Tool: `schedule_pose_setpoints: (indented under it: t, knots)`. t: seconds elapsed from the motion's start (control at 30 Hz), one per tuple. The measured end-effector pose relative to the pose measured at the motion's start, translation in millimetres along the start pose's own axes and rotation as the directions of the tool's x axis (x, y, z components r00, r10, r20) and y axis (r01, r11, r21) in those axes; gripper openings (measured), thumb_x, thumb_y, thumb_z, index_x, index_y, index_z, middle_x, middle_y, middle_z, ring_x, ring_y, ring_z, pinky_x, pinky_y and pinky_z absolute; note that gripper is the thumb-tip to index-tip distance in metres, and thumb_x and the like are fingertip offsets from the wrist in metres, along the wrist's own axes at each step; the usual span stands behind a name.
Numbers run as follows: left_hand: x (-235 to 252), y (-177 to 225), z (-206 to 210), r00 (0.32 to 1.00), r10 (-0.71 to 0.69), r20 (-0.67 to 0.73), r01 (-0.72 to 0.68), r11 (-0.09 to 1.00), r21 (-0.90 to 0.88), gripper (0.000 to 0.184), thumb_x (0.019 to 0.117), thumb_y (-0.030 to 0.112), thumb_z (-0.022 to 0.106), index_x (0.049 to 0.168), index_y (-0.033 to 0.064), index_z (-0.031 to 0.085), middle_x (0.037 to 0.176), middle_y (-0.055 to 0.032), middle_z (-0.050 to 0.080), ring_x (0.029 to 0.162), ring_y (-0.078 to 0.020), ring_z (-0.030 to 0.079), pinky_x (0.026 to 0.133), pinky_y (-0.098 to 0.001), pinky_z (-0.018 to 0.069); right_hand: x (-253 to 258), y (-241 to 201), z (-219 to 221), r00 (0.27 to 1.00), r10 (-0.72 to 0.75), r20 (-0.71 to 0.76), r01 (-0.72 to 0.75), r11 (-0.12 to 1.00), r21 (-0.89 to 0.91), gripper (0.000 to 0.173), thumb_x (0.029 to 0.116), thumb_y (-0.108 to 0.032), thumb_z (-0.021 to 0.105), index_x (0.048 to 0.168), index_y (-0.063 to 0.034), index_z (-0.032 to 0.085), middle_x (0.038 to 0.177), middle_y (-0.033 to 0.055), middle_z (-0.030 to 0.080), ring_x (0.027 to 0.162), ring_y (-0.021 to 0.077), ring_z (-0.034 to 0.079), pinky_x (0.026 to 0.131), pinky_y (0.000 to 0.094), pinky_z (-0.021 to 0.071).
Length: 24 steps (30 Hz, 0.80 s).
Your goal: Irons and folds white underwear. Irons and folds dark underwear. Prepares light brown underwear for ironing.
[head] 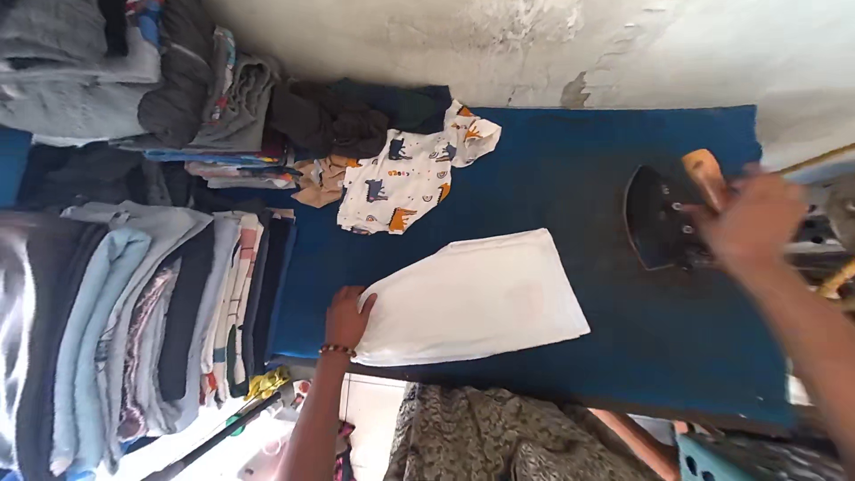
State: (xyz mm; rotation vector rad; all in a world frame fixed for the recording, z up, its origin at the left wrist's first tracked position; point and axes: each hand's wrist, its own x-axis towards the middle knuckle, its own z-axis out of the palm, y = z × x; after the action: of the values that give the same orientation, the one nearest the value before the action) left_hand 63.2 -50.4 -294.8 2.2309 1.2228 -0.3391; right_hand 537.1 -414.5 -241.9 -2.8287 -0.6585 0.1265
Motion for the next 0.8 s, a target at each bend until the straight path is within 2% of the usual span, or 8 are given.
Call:
schedule_pose_setpoints:
  t: [0.1, 0.17, 0.23, 0.33, 0.4, 0.53, 0.7, 0.8]
  knots:
    - [-7.2, -23.7, -14.2, 0.992, -0.019, 0.125, 0.046, 0.974, -0.224, 0.040, 0.1049, 0.019, 0.058, 0.132, -0.0098, 0.058, 0.138, -0.0329, 0.054, 0.130, -0.0434, 0.053, 0.111, -0.0525, 0.0409, 36.6, 23.6, 5.5, 0.928, 0.356, 0.108, -0.368, 0.922, 0.123, 0.085, 0.0901, -0.024, 0.081, 0.149, 0.0111, 0.030, 0.124, 0.0492, 0.052, 0.115, 0.0673, 0.054, 0.092, 0.0799, 0.0419]
    - [-6.8, -34.3, -21.3, 0.978, 0.021, 0.209, 0.059, 0.928, -0.367, 0.038, 0.1060, 0.012, 0.053, 0.137, -0.0094, 0.053, 0.140, -0.0310, 0.053, 0.126, -0.0373, 0.056, 0.107, -0.0464, 0.0451, 40.1, 22.3, 4.8, 0.816, 0.495, 0.297, -0.560, 0.804, 0.200, 0.075, 0.0969, -0.046, 0.069, 0.143, 0.0081, 0.044, 0.120, 0.0314, 0.063, 0.102, 0.0393, 0.067, 0.088, 0.0564, 0.0548]
    - [-2.6, -42.8, -23.8, 0.966, 0.065, 0.251, 0.053, 0.898, -0.438, 0.042, 0.1042, 0.008, 0.054, 0.142, -0.0079, 0.047, 0.142, -0.0291, 0.053, 0.127, -0.0344, 0.057, 0.107, -0.0443, 0.0461, 31.5, 15.3, -5.6, 0.736, 0.475, 0.482, -0.640, 0.721, 0.266, 0.073, 0.0985, -0.056, 0.060, 0.138, 0.0045, 0.051, 0.109, 0.0209, 0.067, 0.088, 0.0264, 0.069, 0.079, 0.0456, 0.0579]
    - [-0.1, -47.0, -17.3, 0.970, 0.087, 0.226, 0.016, 0.908, -0.419, 0.043, 0.0988, 0.003, 0.063, 0.140, -0.0066, 0.053, 0.140, -0.0289, 0.055, 0.127, -0.0362, 0.057, 0.108, -0.0465, 0.0465, -15.5, -31.9, -18.5, 0.779, 0.372, 0.505, -0.518, 0.835, 0.184, 0.058, 0.1009, -0.043, 0.064, 0.118, 0.0114, 0.057, 0.086, 0.0162, 0.064, 0.069, 0.0220, 0.064, 0.067, 0.0419, 0.0575]
    - [1.5, -50.1, -13.9, 0.981, 0.089, 0.175, -0.005, 0.901, -0.434, 0.040, 0.0972, 0.003, 0.065, 0.135, -0.0058, 0.057, 0.135, -0.0276, 0.059, 0.122, -0.0349, 0.061, 0.105, -0.0464, 0.0485, -53.2, -69.4, -7.1, 0.836, 0.222, 0.502, -0.307, 0.947, 0.092, 0.047, 0.0975, -0.033, 0.073, 0.111, 0.0114, 0.062, 0.080, 0.0215, 0.065, 0.066, 0.0304, 0.066, 0.065, 0.0500, 0.0581]
    - [6.1, -59.1, -13.7, 0.990, 0.089, 0.106, -0.018, 0.845, -0.534, 0.041, 0.0936, 0.003, 0.071, 0.132, -0.0071, 0.059, 0.123, -0.0258, 0.066, 0.108, -0.0316, 0.067, 0.097, -0.0436, 0.0535, -99.4, -163.4, 47.6, 0.819, -0.034, 0.573, 0.066, 0.997, -0.034, 0.061, 0.0916, -0.029, 0.079, 0.140, -0.0013, 0.055, 0.103, 0.0306, 0.069, 0.094, 0.0494, 0.068, 0.082, 0.0695, 0.0518]
    - [6.1, -67.2, -10.0, 0.993, 0.089, 0.073, -0.029, 0.810, -0.586, 0.035, 0.0955, 0.004, 0.069, 0.128, -0.0080, 0.062, 0.116, -0.0251, 0.069, 0.107, -0.0297, 0.068, 0.098, -0.0411, 0.0532, -102.2, -259.5, 69.8, 0.789, -0.196, 0.583, 0.176, 0.980, 0.091, 0.047, 0.0941, -0.019, 0.075, 0.133, 0.0004, 0.057, 0.100, 0.0296, 0.067, 0.094, 0.0486, 0.067, 0.081, 0.0690, 0.0512]
    - [7.2, -69.7, -9.7, 0.992, 0.106, 0.067, -0.047, 0.811, -0.583, 0.034, 0.0965, 0.005, 0.068, 0.127, -0.0089, 0.062, 0.114, -0.0257, 0.069, 0.104, -0.0299, 0.068, 0.098, -0.0411, 0.0532, -153.0, -295.7, 82.9, 0.711, -0.269, 0.649, 0.279, 0.956, 0.090, 0.052, 0.0907, -0.023, 0.077, 0.136, -0.0046, 0.059, 0.099, 0.0265, 0.069, 0.093, 0.0470, 0.068, 0.080, 0.0679, 0.0525]
